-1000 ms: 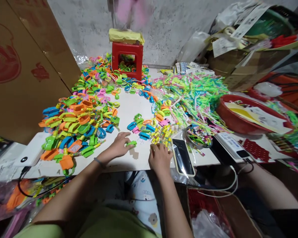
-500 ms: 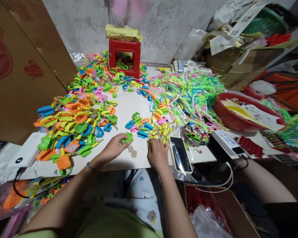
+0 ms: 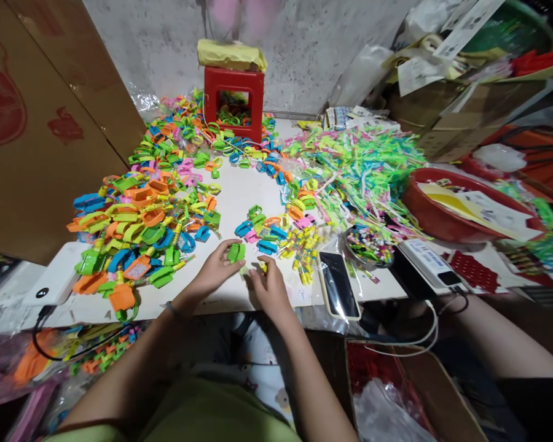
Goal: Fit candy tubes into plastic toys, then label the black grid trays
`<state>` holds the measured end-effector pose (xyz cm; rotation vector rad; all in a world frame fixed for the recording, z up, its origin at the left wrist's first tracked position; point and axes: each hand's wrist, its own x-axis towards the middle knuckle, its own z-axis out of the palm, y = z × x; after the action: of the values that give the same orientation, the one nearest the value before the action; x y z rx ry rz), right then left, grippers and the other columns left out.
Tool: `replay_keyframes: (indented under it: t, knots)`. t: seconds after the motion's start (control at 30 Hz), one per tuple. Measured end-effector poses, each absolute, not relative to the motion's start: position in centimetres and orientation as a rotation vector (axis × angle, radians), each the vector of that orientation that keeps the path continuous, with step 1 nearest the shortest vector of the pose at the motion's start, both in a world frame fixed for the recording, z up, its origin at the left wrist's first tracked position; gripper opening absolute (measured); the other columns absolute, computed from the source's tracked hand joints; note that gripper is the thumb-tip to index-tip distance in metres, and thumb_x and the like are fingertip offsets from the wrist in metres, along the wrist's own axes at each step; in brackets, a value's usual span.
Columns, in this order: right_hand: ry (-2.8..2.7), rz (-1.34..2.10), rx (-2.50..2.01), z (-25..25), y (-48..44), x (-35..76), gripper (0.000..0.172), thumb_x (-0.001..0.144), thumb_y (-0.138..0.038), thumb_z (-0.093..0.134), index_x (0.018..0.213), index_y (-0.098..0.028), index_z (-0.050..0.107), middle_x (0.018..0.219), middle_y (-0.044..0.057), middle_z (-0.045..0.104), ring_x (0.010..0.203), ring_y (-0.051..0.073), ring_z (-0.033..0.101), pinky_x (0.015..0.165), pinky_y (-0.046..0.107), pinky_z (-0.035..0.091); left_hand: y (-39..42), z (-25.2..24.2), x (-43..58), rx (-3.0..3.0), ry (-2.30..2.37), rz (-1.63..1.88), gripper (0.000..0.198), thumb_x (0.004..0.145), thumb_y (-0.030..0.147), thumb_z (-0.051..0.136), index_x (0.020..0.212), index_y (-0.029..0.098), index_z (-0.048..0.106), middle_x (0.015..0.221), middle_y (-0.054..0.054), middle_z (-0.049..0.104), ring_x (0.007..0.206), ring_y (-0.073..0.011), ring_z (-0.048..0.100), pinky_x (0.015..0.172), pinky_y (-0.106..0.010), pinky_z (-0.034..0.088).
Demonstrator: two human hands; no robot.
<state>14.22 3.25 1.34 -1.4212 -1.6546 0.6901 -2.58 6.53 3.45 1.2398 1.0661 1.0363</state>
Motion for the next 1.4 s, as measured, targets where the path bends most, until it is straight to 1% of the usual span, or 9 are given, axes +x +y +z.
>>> replay_keyframes:
  t: [0.17, 0.27, 0.43, 0.6, 0.77, 0.9, 1.2, 1.33, 1.4]
  knots:
    - [-1.499, 0.830, -1.359, 2.5, 1.8, 13.4, 0.031, 0.098, -0.041, 0.036, 0.118, -0.019, 0.046, 0.097, 0.006, 0.061, 0.085, 0.019, 0.061, 0.077, 0.033, 0.048, 5.1, 4.5, -2.5, 1.148, 1.006, 0.980, 0.065, 0.073, 0.037, 0.075, 0.131, 0.019, 0.050, 0.116, -0.009, 0.063, 0.104, -0.0199, 0.062, 0.091, -0.031, 0.049]
    - [-1.492, 0.799, -1.292, 3.9, 0.6, 13.9, 0.029, 0.099, -0.041, 0.038, 0.119, -0.021, 0.048, 0.102, 0.006, 0.062, 0.091, 0.018, 0.061, 0.078, 0.031, 0.048, 3.7, 5.5, -2.4, 1.115, 0.998, 0.961, 0.066, 0.071, 0.033, 0.078, 0.129, 0.020, 0.051, 0.123, -0.009, 0.061, 0.111, -0.0206, 0.060, 0.097, -0.031, 0.046]
    - [-1.618, 0.725, -1.186, 5.4, -1.2, 13.9, 0.022, 0.098, -0.033, 0.043, 0.113, -0.022, 0.055, 0.103, 0.006, 0.063, 0.094, 0.019, 0.061, 0.079, 0.032, 0.048, 1.8, 6.7, -2.1, 1.019, 0.967, 1.103, 0.050, 0.065, 0.031, 0.085, 0.104, 0.018, 0.056, 0.094, -0.003, 0.067, 0.090, -0.0162, 0.064, 0.083, -0.025, 0.049]
    - [-1.790, 0.713, -1.089, 6.6, -2.6, 14.1, 0.019, 0.097, -0.027, 0.048, 0.110, -0.026, 0.062, 0.089, 0.002, 0.066, 0.083, 0.018, 0.061, 0.075, 0.030, 0.047, 0.9, 7.7, -1.8, 0.861, 0.769, 1.017, 0.049, 0.070, 0.041, 0.081, 0.107, 0.017, 0.060, 0.095, -0.006, 0.069, 0.089, -0.0182, 0.066, 0.079, -0.027, 0.051]
    - [-1.695, 0.532, -1.237, 8.4, -3.5, 15.2, 0.030, 0.100, -0.028, 0.040, 0.126, -0.026, 0.055, 0.109, 0.007, 0.065, 0.100, 0.021, 0.060, 0.083, 0.035, 0.047, 0.2, 9.4, -2.2, 1.213, 0.932, 1.019, 0.048, 0.068, 0.035, 0.083, 0.110, 0.021, 0.064, 0.111, -0.007, 0.069, 0.104, -0.0216, 0.064, 0.089, -0.029, 0.050]
    - [-1.682, 0.458, -1.285, 9.1, -3.8, 15.1, 0.020, 0.098, -0.030, 0.046, 0.114, -0.024, 0.057, 0.099, 0.006, 0.065, 0.089, 0.020, 0.060, 0.078, 0.035, 0.047, -0.2, 10.5, -2.5, 1.636, 1.088, 1.071, 0.046, 0.070, 0.036, 0.081, 0.111, 0.021, 0.067, 0.109, -0.008, 0.072, 0.103, -0.0232, 0.065, 0.091, -0.031, 0.049]
    - [-1.893, 0.252, -1.351, 9.6, -3.9, 14.7, 0.018, 0.098, -0.022, 0.041, 0.104, -0.023, 0.058, 0.085, 0.005, 0.066, 0.076, 0.020, 0.060, 0.077, 0.037, 0.036, -0.6, 11.2, -3.1, 1.768, 1.221, 1.026, 0.042, 0.065, 0.042, 0.082, 0.102, 0.025, 0.074, 0.101, -0.007, 0.075, 0.093, -0.0284, 0.067, 0.085, -0.038, 0.052]
    - [-2.088, 0.144, -1.406, 9.7, -4.2, 14.8, 0.020, 0.094, -0.022, 0.047, 0.113, -0.020, 0.054, 0.081, 0.005, 0.065, 0.072, 0.021, 0.058, 0.072, 0.034, 0.030, -0.7, 10.4, -3.2, 1.651, 1.222, 0.949, 0.040, 0.068, 0.045, 0.080, 0.099, 0.021, 0.073, 0.099, -0.006, 0.075, 0.090, -0.0252, 0.067, 0.083, -0.032, 0.051]
    - [-2.172, 0.091, -1.405, 9.5, -4.2, 14.9, 0.015, 0.091, -0.020, 0.050, 0.104, -0.019, 0.056, 0.079, 0.005, 0.065, 0.068, 0.021, 0.056, 0.070, 0.034, 0.028, -0.7, 9.6, -3.2, 1.611, 1.173, 0.822, 0.040, 0.071, 0.046, 0.076, 0.100, 0.019, 0.072, 0.099, -0.005, 0.074, 0.090, -0.0230, 0.066, 0.081, -0.029, 0.050]
